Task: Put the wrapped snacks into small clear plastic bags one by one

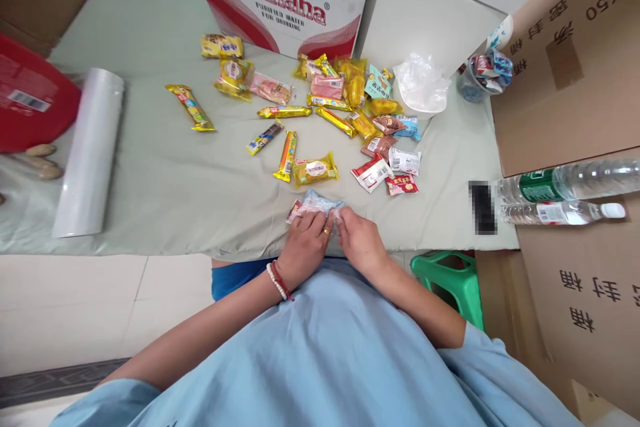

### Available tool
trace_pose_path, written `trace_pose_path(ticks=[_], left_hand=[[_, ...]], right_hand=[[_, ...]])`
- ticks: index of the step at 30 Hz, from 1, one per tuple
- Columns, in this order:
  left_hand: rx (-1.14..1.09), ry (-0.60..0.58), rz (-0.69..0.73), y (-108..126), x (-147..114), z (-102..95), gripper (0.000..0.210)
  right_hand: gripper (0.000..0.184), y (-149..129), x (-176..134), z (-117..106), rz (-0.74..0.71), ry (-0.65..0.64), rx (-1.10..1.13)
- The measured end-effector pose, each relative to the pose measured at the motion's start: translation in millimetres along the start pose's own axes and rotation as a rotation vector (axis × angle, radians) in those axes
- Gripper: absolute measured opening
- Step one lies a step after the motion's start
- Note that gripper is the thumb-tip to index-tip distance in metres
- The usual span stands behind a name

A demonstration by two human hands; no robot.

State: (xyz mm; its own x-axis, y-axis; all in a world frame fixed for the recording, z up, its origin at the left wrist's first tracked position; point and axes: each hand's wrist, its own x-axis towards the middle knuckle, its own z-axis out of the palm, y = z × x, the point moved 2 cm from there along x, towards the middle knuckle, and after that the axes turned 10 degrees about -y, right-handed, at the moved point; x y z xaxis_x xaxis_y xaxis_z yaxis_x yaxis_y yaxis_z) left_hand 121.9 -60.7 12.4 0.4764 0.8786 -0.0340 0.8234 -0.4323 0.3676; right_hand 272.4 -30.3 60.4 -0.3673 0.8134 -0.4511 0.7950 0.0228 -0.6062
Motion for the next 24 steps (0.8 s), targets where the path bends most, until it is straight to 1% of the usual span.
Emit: trace_pose_path(ticks=[3,5,7,8,9,10,12,13,14,16,17,18,19,21,23,24], left_hand=[[-0.116,-0.008,0.001,-4.9,0.8,-9.4,0.030],[-0.257,0.027,0.012,-13.5,-5.0,-20.1,0.031],[-0.472,0.077,0.019,-25.9,-13.9,-30.2,0.036],[-0.581,0.117,-0.023,-33.7,-18.0,-33.8,0.035],[-0.659,0.170,-0.105,-42.3,-21.3,-36.0,0.033],[-0.692,0.229,-0.218,-51.1,-23.2,-36.7,0.032],[-0.631,0.313,-0.460,-65.8,-22.2,-34.6,0.031],[-0.573,0.315,-0.534,-70.0,-19.1,-32.4,0.032],[-0.524,0.286,-0.560,-71.6,-14.6,-30.0,0.031],[-0.488,0.198,-0.528,-67.3,-5.3,-25.5,0.027],[-0.494,0.177,-0.499,-62.0,-2.1,-24.2,0.025],[-0.506,0.186,-0.472,-55.3,-0.2,-23.7,0.022],[-0.514,0.228,-0.446,-47.8,0.5,-23.9,0.021],[-0.473,0.360,-0.373,-32.0,-0.1,-25.0,0.020],[-0.342,0.467,-0.262,-18.0,-0.5,-24.6,0.020],[-0.268,0.494,-0.207,-12.5,0.0,-23.4,0.024]], right_hand=[[0.020,-14.1,22.7,3.8,-0.135,0.084,-0.020],[0.021,-15.0,35.1,6.8,-0.213,0.064,0.009],[0.022,-11.1,42.5,9.6,-0.259,0.027,0.045],[0.023,-8.3,44.4,10.9,-0.268,0.024,0.059],[0.024,-5.6,45.5,12.1,-0.270,0.030,0.072],[0.025,-3.1,46.0,13.5,-0.270,0.038,0.087],[0.025,0.6,46.5,16.5,-0.262,0.050,0.124],[0.025,1.9,46.8,18.1,-0.255,0.052,0.146],[0.024,3.0,47.2,19.5,-0.246,0.051,0.173],[0.021,5.0,47.8,21.6,-0.213,0.037,0.261],[0.019,5.7,47.7,22.3,-0.192,0.025,0.330],[0.016,6.1,47.1,22.8,-0.173,0.013,0.417],[0.014,5.9,45.9,23.1,-0.159,-0.003,0.523],[0.015,3.5,41.7,23.6,-0.159,-0.042,0.784],[0.024,-0.3,36.6,23.8,-0.192,-0.078,1.064],[0.029,-1.9,34.5,23.7,-0.208,-0.095,1.183]])
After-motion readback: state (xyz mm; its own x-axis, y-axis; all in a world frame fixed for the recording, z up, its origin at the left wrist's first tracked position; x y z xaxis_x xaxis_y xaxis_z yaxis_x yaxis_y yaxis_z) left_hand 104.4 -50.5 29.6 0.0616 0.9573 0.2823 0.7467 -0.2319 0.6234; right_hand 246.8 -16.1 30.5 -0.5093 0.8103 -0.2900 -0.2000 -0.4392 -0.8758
